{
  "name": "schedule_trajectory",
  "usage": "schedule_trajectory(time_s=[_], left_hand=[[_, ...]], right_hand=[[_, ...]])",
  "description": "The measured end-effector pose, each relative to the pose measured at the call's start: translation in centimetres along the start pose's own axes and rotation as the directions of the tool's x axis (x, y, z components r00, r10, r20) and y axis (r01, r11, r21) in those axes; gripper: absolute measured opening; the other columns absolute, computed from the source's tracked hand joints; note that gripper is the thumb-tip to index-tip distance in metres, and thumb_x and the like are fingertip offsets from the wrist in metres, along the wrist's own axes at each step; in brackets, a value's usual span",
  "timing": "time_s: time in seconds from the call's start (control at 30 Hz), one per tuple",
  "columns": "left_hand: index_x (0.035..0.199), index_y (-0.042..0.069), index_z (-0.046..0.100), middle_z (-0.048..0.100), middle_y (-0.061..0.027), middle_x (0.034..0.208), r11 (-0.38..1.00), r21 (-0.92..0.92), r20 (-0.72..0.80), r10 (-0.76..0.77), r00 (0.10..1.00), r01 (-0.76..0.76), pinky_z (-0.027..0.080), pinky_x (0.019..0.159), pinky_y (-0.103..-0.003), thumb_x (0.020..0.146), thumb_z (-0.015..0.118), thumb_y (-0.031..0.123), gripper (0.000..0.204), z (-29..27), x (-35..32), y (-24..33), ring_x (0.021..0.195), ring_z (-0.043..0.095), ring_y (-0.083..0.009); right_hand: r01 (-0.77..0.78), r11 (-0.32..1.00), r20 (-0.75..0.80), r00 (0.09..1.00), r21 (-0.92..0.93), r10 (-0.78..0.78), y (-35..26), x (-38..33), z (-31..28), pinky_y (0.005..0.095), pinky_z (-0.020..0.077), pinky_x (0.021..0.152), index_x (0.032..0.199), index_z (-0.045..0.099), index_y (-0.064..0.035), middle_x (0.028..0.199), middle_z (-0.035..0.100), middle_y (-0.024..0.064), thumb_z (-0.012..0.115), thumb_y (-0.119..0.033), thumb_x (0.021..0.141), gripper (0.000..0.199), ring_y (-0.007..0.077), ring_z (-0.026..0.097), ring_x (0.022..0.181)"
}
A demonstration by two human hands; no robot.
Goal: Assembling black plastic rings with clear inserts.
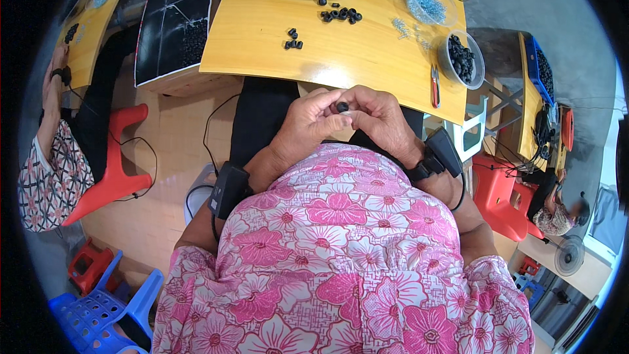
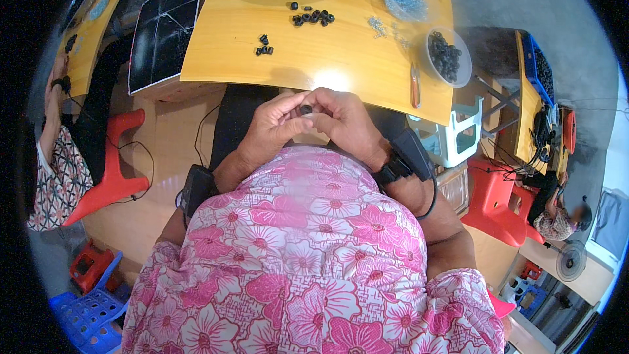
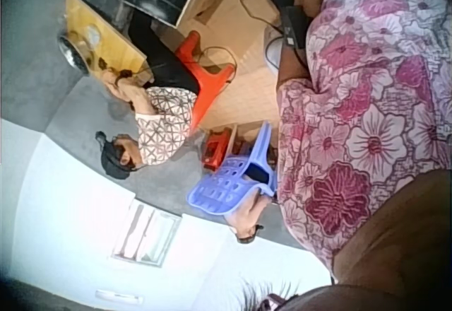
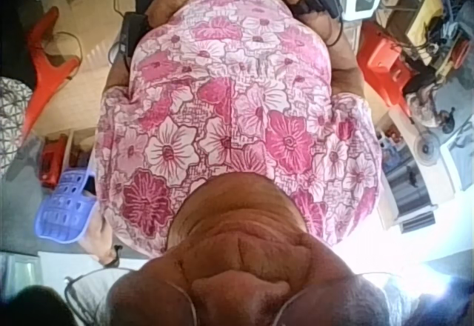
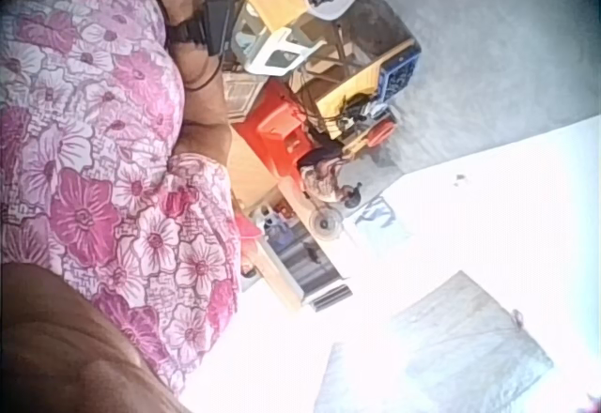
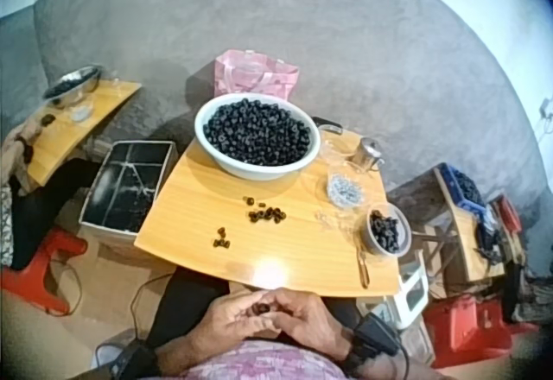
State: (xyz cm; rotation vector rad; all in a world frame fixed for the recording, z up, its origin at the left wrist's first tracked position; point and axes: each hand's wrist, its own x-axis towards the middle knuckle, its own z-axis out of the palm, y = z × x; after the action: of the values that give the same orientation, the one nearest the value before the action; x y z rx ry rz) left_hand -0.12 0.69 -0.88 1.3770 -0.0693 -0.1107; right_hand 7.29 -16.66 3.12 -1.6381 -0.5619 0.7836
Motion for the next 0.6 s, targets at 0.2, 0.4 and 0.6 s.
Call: schedule_trajectory(time_s=[0.2,0.4,0.6], left_hand=[[0.131,-0.004,0.053,0.059,-0.0038,0.101,0.995,-0.100,-0.015,-0.011,1.000,0.009,0.048,0.080,-0.023,0.089,0.067,0.007,0.046,0.6,0.2,0.2,0.091,0.058,-0.0091],[0.118,-0.002,0.062,0.063,-0.0030,0.098,0.997,-0.050,-0.134,0.050,0.990,-0.057,0.048,0.078,-0.022,0.087,0.065,0.001,0.031,0.7,0.3,0.2,0.088,0.059,-0.0090],[0.104,0.001,0.068,0.062,-0.0020,0.093,0.993,0.086,-0.124,0.097,0.987,-0.087,0.046,0.073,-0.021,0.083,0.068,0.002,0.021,0.2,0.3,0.6,0.081,0.056,-0.0076]], right_hand=[[-0.090,0.986,0.051,0.995,0.137,0.084,0.1,0.4,-0.8,0.0231,0.0469,0.072,0.104,0.062,0.0028,0.087,0.062,0.0018,0.062,-0.002,0.088,0.017,0.0072,0.056,0.080],[-0.365,0.795,0.229,0.930,0.485,0.288,0.9,1.1,-3.0,0.0327,0.0585,0.075,0.104,0.063,0.0046,0.086,0.065,0.0070,0.068,-0.020,0.089,0.029,0.0152,0.064,0.073],[-0.440,0.707,0.354,0.893,0.554,0.278,1.4,0.9,-3.4,0.0276,0.0575,0.067,0.099,0.063,0.0046,0.079,0.066,0.0074,0.064,-0.022,0.093,0.028,0.0195,0.068,0.069]])
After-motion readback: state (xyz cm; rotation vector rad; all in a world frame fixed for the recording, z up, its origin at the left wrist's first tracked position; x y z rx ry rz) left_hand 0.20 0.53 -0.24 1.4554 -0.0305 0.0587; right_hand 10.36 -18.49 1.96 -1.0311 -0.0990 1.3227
